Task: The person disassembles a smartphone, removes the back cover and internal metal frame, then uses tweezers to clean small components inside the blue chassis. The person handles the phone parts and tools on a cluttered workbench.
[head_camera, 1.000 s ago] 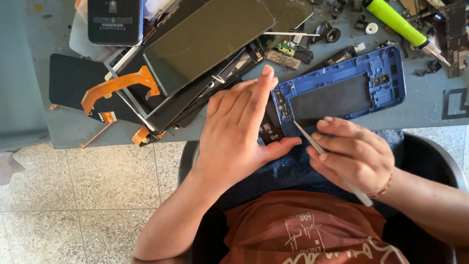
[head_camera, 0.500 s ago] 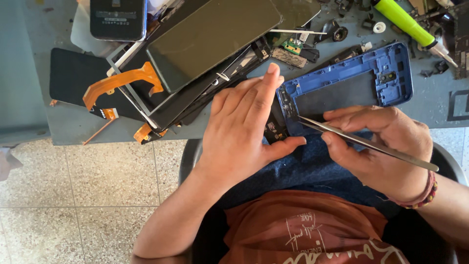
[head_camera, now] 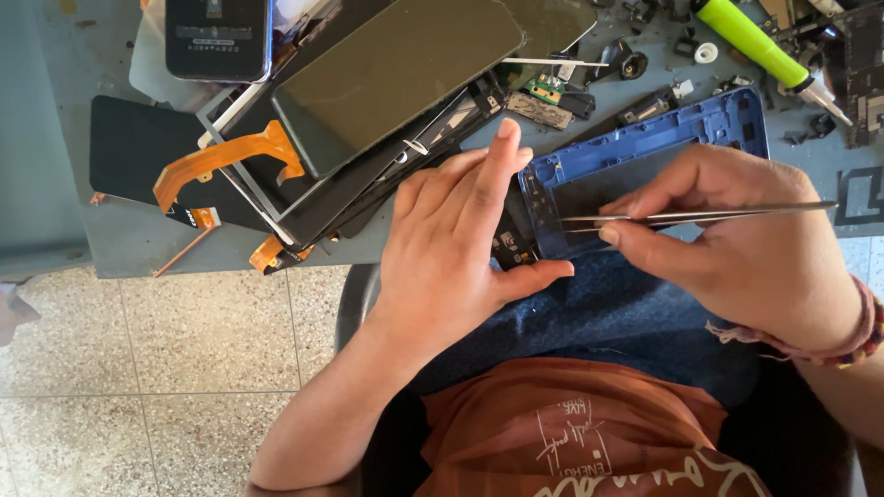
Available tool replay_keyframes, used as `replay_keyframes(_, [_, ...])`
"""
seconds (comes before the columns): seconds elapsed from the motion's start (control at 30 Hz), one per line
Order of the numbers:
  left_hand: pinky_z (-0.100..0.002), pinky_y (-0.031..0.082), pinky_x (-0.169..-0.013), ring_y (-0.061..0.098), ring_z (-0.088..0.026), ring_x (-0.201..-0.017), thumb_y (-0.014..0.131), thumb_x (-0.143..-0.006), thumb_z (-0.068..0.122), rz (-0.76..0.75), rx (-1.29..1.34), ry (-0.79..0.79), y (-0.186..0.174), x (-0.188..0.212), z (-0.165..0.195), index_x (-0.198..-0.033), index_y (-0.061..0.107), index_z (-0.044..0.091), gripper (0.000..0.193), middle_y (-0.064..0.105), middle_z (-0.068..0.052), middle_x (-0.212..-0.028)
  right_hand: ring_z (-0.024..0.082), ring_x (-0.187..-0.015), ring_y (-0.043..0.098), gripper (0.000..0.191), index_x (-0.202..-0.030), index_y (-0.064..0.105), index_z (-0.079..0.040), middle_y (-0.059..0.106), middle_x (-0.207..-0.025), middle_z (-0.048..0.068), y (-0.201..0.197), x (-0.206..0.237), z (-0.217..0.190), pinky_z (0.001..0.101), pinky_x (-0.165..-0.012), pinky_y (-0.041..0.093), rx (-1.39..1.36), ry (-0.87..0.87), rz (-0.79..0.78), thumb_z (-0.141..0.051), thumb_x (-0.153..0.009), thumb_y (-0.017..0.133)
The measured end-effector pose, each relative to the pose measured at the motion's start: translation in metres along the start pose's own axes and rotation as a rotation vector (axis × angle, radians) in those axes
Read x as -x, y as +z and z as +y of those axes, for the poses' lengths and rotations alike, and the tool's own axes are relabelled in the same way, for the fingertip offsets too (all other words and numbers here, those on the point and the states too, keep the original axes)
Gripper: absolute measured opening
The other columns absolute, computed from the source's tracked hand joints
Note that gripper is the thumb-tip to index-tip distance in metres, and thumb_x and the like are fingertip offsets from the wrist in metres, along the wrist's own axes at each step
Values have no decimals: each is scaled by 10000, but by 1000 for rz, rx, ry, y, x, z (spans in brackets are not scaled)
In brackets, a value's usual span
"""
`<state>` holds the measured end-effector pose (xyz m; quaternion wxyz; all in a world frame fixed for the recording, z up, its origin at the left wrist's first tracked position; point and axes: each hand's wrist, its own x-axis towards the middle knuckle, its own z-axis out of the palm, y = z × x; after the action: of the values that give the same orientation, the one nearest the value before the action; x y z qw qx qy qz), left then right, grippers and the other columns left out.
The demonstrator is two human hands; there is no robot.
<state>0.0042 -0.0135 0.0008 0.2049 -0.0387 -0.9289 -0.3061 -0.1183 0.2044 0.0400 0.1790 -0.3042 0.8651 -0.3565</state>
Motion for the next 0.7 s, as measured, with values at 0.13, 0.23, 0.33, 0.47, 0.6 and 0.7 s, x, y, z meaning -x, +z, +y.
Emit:
replay_keyframes(0.13, [-391,412,-1087,585,-215,-1292,878,-797,546,6,7,-9,1,0,0,-1624,260,48,1146,650,-21,-1402,148,-895,778,214,-845,646,-58,782,-901,63,5,5,6,230,-677,602,40,-181,29,-129,-821,846])
replay_keyframes(0.23, [-403,415,-1088,590,-223,-1283,880,-790,556,-6,1,-20,2,-1,0,-1610,291,44,1132,661,-22,-1370,168,-996,780,235,-852,619,-76,766,-945,71,19,13,15,231,-762,630,-7,-419,110,-76,-848,854])
replay_keyframes(0.33, [-413,414,-1104,593,-225,-1296,887,-803,560,-2,-12,-18,1,-1,1,-1605,309,48,1113,663,-20,-1357,236,-1015,767,266,-852,615,-70,749,-968,98,34,21,24,302,-822,637,61,-645,215,-5,-829,871])
replay_keyframes(0.47, [-410,406,-1118,589,-219,-1318,902,-785,507,1,-8,-14,1,-2,1,-1611,297,54,1119,657,-17,-1387,339,-1054,729,290,-956,633,-7,709,-1034,148,44,20,38,437,-923,632,176,-911,268,42,-821,884])
replay_keyframes(0.6, [-410,406,-1118,586,-222,-1314,932,-741,456,-6,3,-26,1,-2,1,-1610,274,52,1163,657,-19,-1386,368,-1088,706,297,-997,623,7,720,-1076,190,50,15,50,483,-952,620,259,-1039,299,35,-846,877])
replay_keyframes(0.7, [-408,407,-1121,586,-219,-1319,946,-736,440,-6,4,-34,1,-1,2,-1613,264,57,1175,656,-20,-1390,375,-1094,698,276,-991,641,-1,729,-1072,194,54,13,54,505,-947,614,292,-1049,319,11,-835,869])
